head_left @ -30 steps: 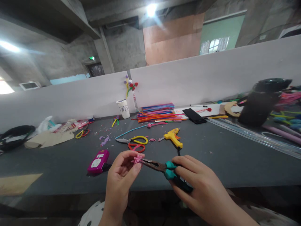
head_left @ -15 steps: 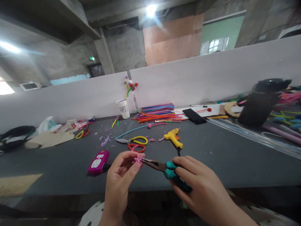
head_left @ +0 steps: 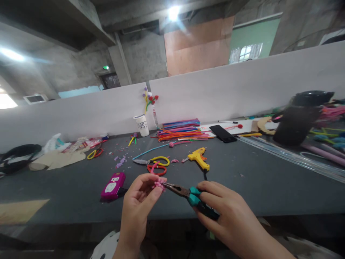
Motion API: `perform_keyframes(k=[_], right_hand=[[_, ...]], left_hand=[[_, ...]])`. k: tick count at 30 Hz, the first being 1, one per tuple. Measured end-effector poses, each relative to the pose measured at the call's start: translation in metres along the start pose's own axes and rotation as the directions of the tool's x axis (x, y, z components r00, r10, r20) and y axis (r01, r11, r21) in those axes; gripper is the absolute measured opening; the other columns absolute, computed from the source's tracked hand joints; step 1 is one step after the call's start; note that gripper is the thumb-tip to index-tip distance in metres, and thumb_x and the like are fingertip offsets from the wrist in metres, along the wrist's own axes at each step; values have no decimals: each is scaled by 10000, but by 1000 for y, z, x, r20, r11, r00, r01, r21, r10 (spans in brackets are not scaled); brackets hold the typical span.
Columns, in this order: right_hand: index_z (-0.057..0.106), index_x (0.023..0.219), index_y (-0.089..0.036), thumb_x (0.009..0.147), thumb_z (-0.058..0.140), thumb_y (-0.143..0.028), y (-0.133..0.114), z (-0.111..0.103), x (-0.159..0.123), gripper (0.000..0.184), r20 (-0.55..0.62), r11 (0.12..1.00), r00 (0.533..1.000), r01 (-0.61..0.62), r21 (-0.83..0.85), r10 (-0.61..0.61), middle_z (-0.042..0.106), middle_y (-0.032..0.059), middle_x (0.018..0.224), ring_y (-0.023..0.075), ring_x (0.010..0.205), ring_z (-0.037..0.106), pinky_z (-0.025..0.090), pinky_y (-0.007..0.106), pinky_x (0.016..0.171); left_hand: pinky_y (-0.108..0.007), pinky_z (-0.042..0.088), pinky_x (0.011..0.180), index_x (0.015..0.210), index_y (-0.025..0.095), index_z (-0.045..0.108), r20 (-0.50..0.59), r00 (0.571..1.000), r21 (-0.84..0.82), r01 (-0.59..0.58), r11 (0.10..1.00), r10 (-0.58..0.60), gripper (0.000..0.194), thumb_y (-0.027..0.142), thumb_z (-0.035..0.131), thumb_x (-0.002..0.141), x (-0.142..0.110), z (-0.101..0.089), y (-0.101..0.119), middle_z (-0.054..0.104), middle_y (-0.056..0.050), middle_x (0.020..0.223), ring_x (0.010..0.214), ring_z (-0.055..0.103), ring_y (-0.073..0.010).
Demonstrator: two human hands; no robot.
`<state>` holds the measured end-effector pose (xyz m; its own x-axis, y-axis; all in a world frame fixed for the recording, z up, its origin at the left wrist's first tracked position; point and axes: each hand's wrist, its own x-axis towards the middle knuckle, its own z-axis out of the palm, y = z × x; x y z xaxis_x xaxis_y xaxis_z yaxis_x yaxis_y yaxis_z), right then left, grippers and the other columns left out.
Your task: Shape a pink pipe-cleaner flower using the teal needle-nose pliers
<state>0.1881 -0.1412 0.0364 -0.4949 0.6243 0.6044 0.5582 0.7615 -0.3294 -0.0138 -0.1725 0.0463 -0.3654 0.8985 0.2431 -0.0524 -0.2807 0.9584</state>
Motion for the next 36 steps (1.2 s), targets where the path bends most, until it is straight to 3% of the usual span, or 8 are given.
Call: perform_keyframes(k=[5, 12, 26, 36], right_hand=[[569, 621, -199, 772, 567, -82, -4, -3, 4, 192, 119, 981, 987, -128, 148, 111, 616, 7, 746, 124, 647, 586, 469, 214, 589], [617, 703, -212, 783, 559, -153, 2, -2, 2, 115, -18, 1000, 1000, -9, 20, 9, 667, 47, 872, 179, 757, 620, 505, 283, 671], [622, 722, -210, 791, 548, -167, 2, -2, 2, 110, -16, 998, 1000, 24, -51, -24, 674, 52, 888, 191, 759, 617, 509, 304, 669], [561, 688, -216, 758, 558, -116, 5, 7, -1, 121, -84, 958, 984, 129, -256, -155, 656, 59, 853, 185, 731, 593, 483, 294, 640]], left_hand=[[-244, 529, 724, 841, 184, 713, 25, 1000, 6, 1, 1000, -2, 173, 256, 770, 694, 1, -3, -1, 763, -59, 858, 783, 680, -170], [-237, 519, 735, 880, 190, 711, 27, 998, -48, 54, 997, -52, 171, 248, 751, 725, 2, -5, -3, 759, -49, 865, 817, 670, -169], [-200, 506, 715, 880, 194, 703, 46, 996, -39, 74, 997, -72, 161, 254, 748, 737, 2, -4, -3, 761, -33, 851, 778, 655, -136], [-205, 508, 670, 850, 191, 716, 11, 995, -19, 95, 995, -95, 168, 256, 766, 703, 3, -3, -3, 726, -15, 781, 713, 645, -133]])
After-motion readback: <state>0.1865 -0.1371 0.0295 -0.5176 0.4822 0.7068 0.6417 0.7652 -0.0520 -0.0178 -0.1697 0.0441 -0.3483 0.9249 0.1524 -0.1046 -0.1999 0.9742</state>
